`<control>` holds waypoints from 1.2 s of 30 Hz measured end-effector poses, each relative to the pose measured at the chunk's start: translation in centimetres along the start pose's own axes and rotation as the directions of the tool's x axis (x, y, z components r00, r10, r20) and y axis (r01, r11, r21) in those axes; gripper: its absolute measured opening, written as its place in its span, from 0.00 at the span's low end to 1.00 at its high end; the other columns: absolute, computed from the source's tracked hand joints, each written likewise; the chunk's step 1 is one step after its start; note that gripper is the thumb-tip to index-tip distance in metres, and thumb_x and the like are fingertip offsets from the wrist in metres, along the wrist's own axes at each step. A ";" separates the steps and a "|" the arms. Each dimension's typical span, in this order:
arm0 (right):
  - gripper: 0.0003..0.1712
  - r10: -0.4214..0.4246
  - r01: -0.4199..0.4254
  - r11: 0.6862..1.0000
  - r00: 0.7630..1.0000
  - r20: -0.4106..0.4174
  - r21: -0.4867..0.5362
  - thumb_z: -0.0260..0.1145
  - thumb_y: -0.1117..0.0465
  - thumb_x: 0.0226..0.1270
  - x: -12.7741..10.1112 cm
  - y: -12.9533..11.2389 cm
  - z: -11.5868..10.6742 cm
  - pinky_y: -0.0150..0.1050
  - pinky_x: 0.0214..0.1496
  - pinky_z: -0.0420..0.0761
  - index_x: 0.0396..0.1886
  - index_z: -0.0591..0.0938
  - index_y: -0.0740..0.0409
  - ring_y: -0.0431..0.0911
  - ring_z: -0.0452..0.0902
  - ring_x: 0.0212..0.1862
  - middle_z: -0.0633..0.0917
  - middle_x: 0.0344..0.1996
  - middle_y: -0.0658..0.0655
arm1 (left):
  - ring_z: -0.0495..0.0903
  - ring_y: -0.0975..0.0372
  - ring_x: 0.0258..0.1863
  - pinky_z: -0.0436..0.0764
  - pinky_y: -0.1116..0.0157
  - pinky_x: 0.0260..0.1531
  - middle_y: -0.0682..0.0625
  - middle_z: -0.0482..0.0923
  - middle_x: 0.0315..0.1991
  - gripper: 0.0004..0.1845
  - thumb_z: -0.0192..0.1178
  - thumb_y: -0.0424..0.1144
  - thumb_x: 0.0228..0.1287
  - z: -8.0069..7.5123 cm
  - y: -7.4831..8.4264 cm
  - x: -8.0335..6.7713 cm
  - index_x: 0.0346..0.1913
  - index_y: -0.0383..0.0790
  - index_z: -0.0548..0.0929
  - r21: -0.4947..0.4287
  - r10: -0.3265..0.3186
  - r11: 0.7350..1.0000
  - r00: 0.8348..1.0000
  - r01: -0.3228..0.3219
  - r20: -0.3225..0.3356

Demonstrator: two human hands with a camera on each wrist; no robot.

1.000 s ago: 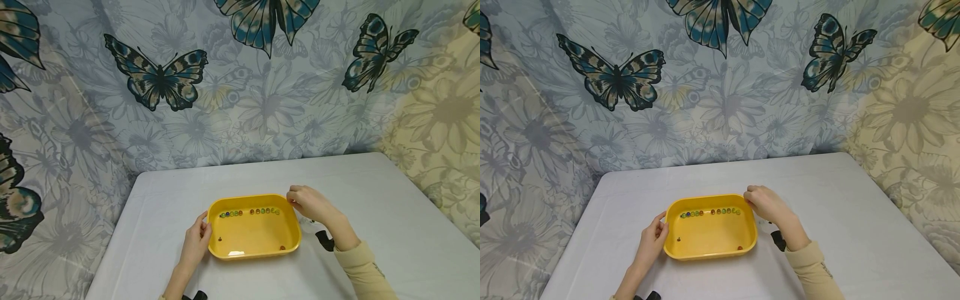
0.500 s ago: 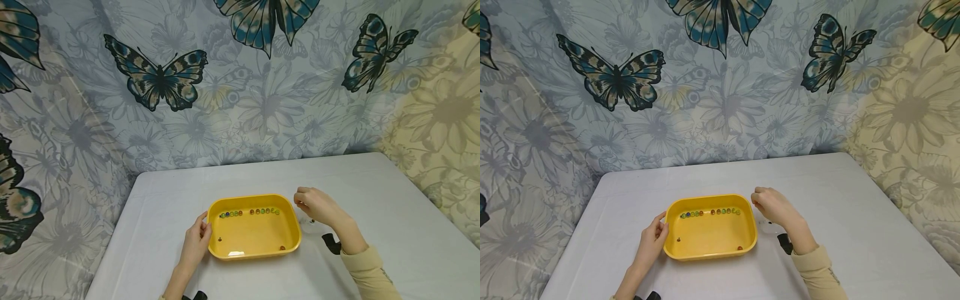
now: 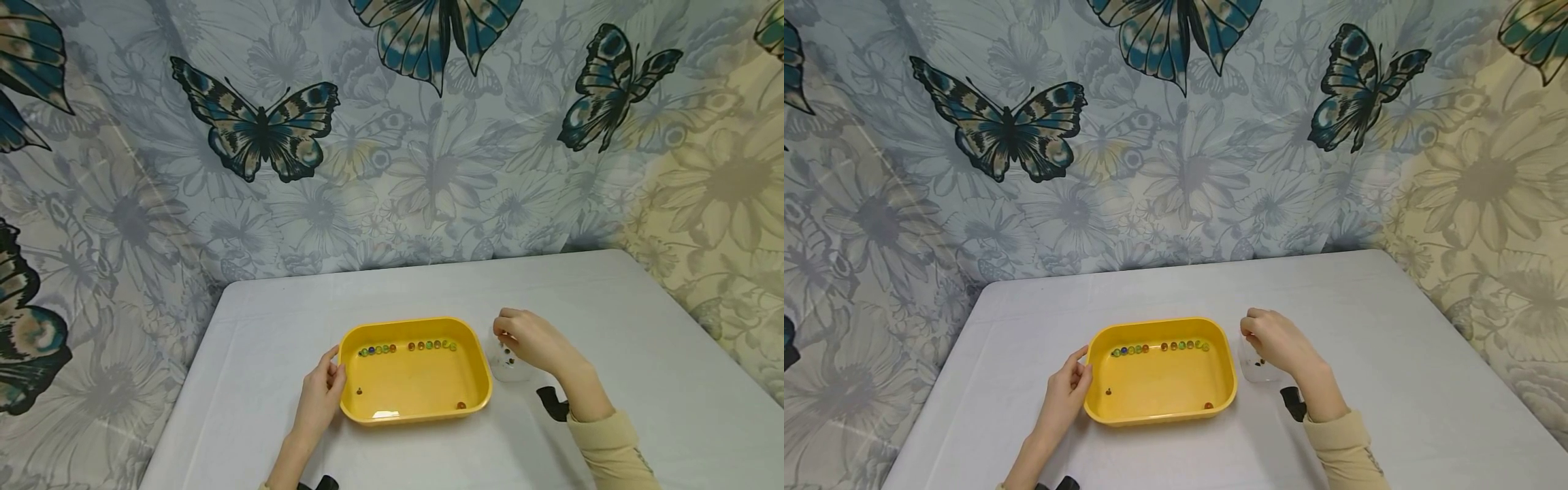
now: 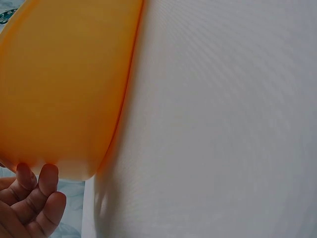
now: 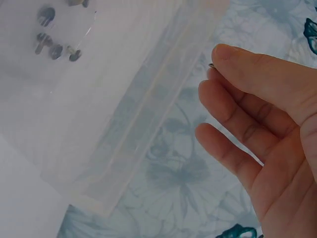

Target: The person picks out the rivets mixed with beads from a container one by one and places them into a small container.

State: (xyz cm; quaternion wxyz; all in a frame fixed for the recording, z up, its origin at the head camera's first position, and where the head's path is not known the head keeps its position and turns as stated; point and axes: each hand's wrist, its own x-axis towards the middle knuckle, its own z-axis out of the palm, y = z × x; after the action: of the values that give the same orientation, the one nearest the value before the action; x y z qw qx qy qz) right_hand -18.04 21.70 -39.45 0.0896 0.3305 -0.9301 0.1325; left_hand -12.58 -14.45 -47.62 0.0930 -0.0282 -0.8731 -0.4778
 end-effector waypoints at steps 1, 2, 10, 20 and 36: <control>0.14 0.001 -0.001 1.000 1.000 0.000 -0.001 0.69 0.76 0.48 -0.1 0.0 0.0 0.31 0.27 0.71 0.22 0.77 0.54 0.36 0.65 0.24 0.72 0.22 0.46 | 0.68 0.67 0.21 0.71 0.72 0.20 0.54 0.68 0.25 0.21 0.53 0.32 0.66 0.0 0.0 0.0 0.60 0.31 0.70 0.002 -0.001 1.000 1.000 0.001 -0.002; 0.14 0.002 -0.002 1.000 1.000 0.000 -0.002 0.70 0.76 0.48 -0.1 0.1 0.0 0.31 0.27 0.71 0.22 0.77 0.54 0.36 0.65 0.24 0.72 0.22 0.46 | 0.68 0.66 0.21 0.71 0.72 0.20 0.54 0.68 0.25 0.21 0.53 0.32 0.66 0.0 0.0 0.0 0.60 0.31 0.70 0.003 -0.002 1.000 1.000 0.002 -0.003; 0.13 0.025 -0.025 1.000 1.000 0.007 -0.004 0.69 0.76 0.48 -0.6 0.4 -0.1 0.32 0.27 0.72 0.22 0.77 0.55 0.37 0.67 0.24 0.73 0.22 0.46 | 0.68 0.67 0.21 0.71 0.73 0.19 0.53 0.67 0.24 0.20 0.53 0.31 0.65 0.1 -0.1 0.1 0.60 0.30 0.70 0.015 0.008 1.000 1.000 -0.008 -0.017; 0.11 0.037 -0.036 0.999 0.999 0.017 -0.024 0.71 0.74 0.46 -1.1 1.0 -0.1 0.35 0.30 0.75 0.26 0.80 0.58 0.41 0.72 0.26 0.76 0.25 0.49 | 0.68 0.66 0.22 0.71 0.73 0.20 0.54 0.68 0.25 0.21 0.53 0.32 0.65 0.0 0.0 0.1 0.60 0.31 0.70 0.018 -0.007 1.000 1.000 0.007 -0.016; 0.12 0.028 -0.029 0.999 1.000 -0.009 -0.020 0.72 0.74 0.46 -0.7 0.7 -0.7 0.40 0.32 0.76 0.29 0.81 0.59 0.44 0.74 0.26 0.78 0.28 0.51 | 0.68 0.66 0.21 0.70 0.73 0.20 0.54 0.67 0.24 0.20 0.53 0.31 0.65 0.0 0.0 0.1 0.60 0.31 0.71 0.015 0.007 1.000 1.000 -0.007 -0.018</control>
State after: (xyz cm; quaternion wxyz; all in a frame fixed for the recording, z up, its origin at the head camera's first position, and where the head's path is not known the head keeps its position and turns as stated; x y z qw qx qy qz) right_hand -17.86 22.80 -39.13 0.0949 0.3158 -0.9357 0.1258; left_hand -12.68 -14.45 -47.64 0.1028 -0.0265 -0.8757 -0.4711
